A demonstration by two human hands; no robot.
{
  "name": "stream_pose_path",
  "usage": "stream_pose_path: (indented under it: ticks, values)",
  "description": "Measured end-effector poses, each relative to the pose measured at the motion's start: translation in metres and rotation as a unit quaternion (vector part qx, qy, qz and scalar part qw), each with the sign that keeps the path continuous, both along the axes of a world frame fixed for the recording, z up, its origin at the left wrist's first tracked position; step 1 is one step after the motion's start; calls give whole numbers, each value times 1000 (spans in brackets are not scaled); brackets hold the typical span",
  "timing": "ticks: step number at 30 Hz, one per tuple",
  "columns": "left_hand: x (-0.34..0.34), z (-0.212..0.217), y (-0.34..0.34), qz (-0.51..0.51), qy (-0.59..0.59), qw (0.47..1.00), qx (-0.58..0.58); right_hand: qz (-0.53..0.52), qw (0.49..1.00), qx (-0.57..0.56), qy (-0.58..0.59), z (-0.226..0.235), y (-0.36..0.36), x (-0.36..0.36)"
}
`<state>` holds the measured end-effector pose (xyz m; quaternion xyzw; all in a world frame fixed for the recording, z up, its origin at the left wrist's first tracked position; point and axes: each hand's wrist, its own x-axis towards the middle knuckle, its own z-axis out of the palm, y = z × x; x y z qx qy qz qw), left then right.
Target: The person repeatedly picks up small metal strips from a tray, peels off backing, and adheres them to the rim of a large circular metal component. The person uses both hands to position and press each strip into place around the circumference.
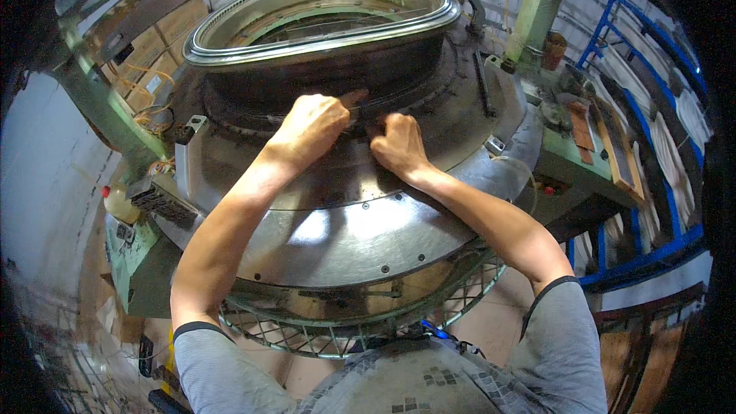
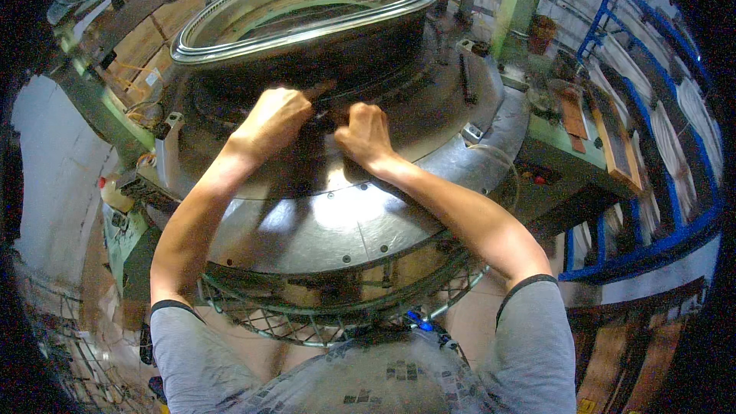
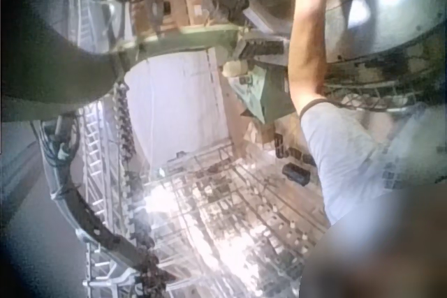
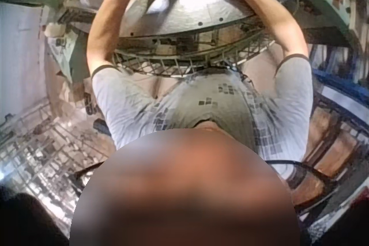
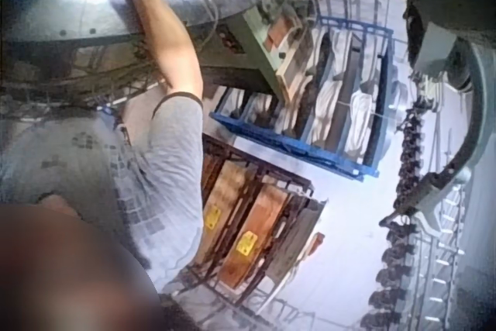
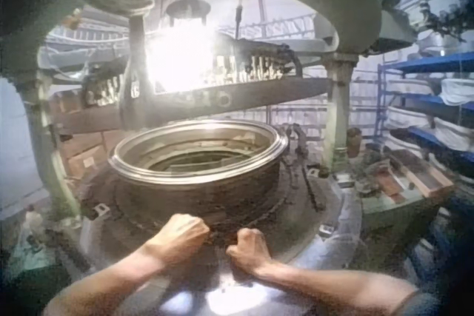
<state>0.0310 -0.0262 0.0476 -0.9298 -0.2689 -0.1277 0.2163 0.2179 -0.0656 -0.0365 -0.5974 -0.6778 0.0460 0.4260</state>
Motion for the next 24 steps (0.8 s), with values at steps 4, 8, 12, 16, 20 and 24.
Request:
stream_pose_path:
  ticks: [4, 8, 12, 16, 20, 24]
  values:
    - [0, 13, 8, 31, -4, 999, 42, -39, 999, 33, 12, -4, 33, -4]
    - [0, 26, 11, 48, 24, 998, 35, -82, 993, 87, 11, -3, 60, -10]
    - [2, 29, 8, 35, -48, 997, 51, -65, 985, 115, 109, 3, 70, -18]
    - [0, 31, 9, 26, -52, 997, 44, -55, 987, 128, 80, 11, 68, -10]
    - [-3, 33, 16, 25, 14, 999, 35, -139, 970, 124, -155, 23, 73, 10]
    - [-6, 34, 23, -2, 0, 999, 32, -113, 959, 190, -176, 30, 76, 20]
